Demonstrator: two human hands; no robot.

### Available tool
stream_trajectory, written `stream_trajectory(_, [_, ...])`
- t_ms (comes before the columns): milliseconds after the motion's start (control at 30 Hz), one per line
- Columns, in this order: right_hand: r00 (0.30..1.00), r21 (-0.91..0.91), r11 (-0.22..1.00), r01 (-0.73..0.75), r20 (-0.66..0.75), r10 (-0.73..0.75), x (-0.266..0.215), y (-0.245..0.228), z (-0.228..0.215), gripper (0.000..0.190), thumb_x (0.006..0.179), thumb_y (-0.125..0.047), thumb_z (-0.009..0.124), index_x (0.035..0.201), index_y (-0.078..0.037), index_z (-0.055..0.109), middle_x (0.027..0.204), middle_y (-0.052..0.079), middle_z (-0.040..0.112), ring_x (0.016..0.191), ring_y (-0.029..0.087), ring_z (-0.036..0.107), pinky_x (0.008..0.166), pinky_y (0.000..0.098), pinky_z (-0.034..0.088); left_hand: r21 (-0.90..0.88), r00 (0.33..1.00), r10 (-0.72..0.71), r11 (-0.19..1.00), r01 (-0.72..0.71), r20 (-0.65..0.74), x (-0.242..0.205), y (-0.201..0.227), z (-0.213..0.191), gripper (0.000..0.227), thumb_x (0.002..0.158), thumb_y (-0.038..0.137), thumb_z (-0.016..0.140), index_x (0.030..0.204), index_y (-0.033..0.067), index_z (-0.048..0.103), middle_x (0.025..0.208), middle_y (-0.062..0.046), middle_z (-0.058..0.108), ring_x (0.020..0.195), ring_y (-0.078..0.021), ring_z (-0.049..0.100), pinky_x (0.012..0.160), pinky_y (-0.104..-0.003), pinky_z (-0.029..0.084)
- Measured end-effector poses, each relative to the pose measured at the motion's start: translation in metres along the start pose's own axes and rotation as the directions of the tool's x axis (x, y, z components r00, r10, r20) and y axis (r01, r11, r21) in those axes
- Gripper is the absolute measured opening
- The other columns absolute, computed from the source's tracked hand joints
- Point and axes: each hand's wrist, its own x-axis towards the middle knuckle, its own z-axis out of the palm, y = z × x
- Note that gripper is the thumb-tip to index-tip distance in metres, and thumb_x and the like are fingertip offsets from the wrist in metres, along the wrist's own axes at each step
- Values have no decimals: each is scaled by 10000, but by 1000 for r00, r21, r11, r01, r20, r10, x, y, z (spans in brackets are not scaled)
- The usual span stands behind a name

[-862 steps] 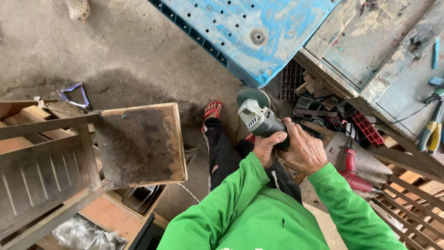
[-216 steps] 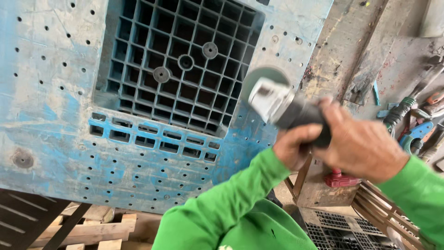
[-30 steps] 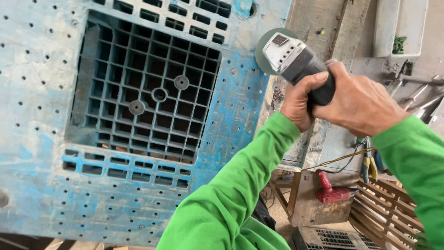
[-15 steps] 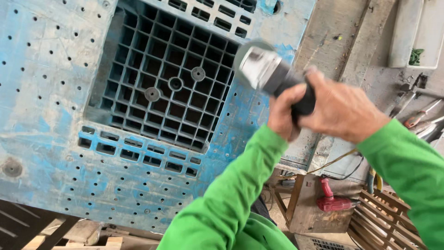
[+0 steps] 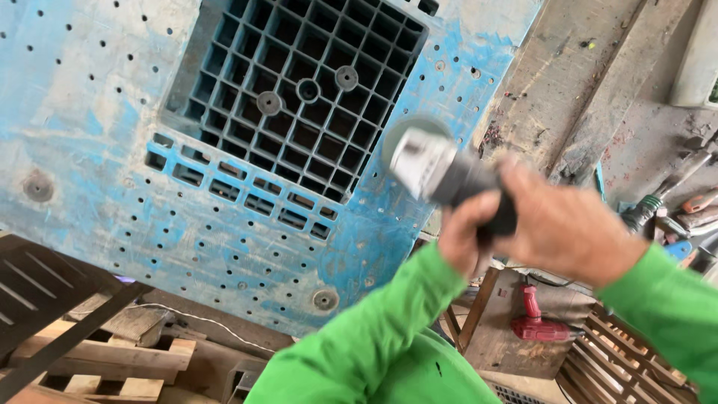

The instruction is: The person uses an angle grinder with a sanding disc to smooth the surface of a blue plastic pallet. They reposition the pallet on a wooden stand and continue sanding different sections of the pallet's underside.

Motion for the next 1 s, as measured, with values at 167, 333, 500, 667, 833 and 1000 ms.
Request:
stream_trajectory(167, [995, -86, 992, 94, -22, -96, -22, -6, 12, 858, 694, -423, 793, 1369, -45, 422, 1095, 205, 688, 705, 388, 730, 562, 492, 601, -49, 994, -85, 995, 82, -65, -26, -12, -1, 455, 907, 224, 737, 1293, 29, 600, 1184, -67, 707, 1133, -188, 682, 1051, -344, 543])
stream_trajectory(333, [975, 68, 978, -197, -95, 203, -6, 28, -4, 708, 811, -407, 722, 1314, 7, 448, 881, 274, 712, 717, 420, 732, 653, 496, 594, 70, 991, -76, 995, 68, 108, 82, -32, -18, 315, 977, 256, 729, 1133, -14, 682, 1101, -78, 695, 994, -177, 682, 943, -336, 553])
stream_trajectory(500, [924, 402, 895, -193, -234, 304, -44, 61, 65, 795, 739, -357, 780, 1349, 38, 456, 906, 345, 700, 810, 467, 705, 753, 532, 563, 400, 994, -88, 915, 55, 66, 49, -60, -28, 295, 930, 195, 756, 1124, -20, 696, 1064, -79, 706, 943, -182, 677, 876, -359, 570])
stream_trajectory(667, [882, 911, 372, 180, -316, 348, -97, 44, 195, 615, 758, -187, 763, 1273, 27, 501, 1131, 125, 662, 987, 174, 646, 825, 352, 561, 681, 996, -82, 729, 70, -14, -44, -80, -36, 381, 835, 177, 813, 1150, 4, 686, 1047, -58, 715, 932, -145, 671, 872, -323, 559])
stream_trajectory(833, [861, 987, -90, 132, -69, 504, -124, 54, 268, 533, 791, -221, 717, 1263, -11, 586, 1050, 58, 654, 892, 154, 631, 772, 318, 546, 740, 941, -321, 607, 290, -106, -109, -77, -45, 816, 848, 285, 820, 1476, -43, 415, 1316, -174, 591, 1193, -238, 594, 1036, -384, 503])
stream_trajectory(1000, [875, 791, -539, 289, 10, 484, -122, 81, 265, 402, 874, -313, 683, 1114, 7, 641, 948, 82, 683, 810, 209, 663, 729, 378, 567, 929, 866, -372, -26, -370, 335, -125, -70, -36, 1032, 834, 316, 873, 1578, -97, 288, 1637, -337, 317, 1536, -457, 319, 1220, -474, 323])
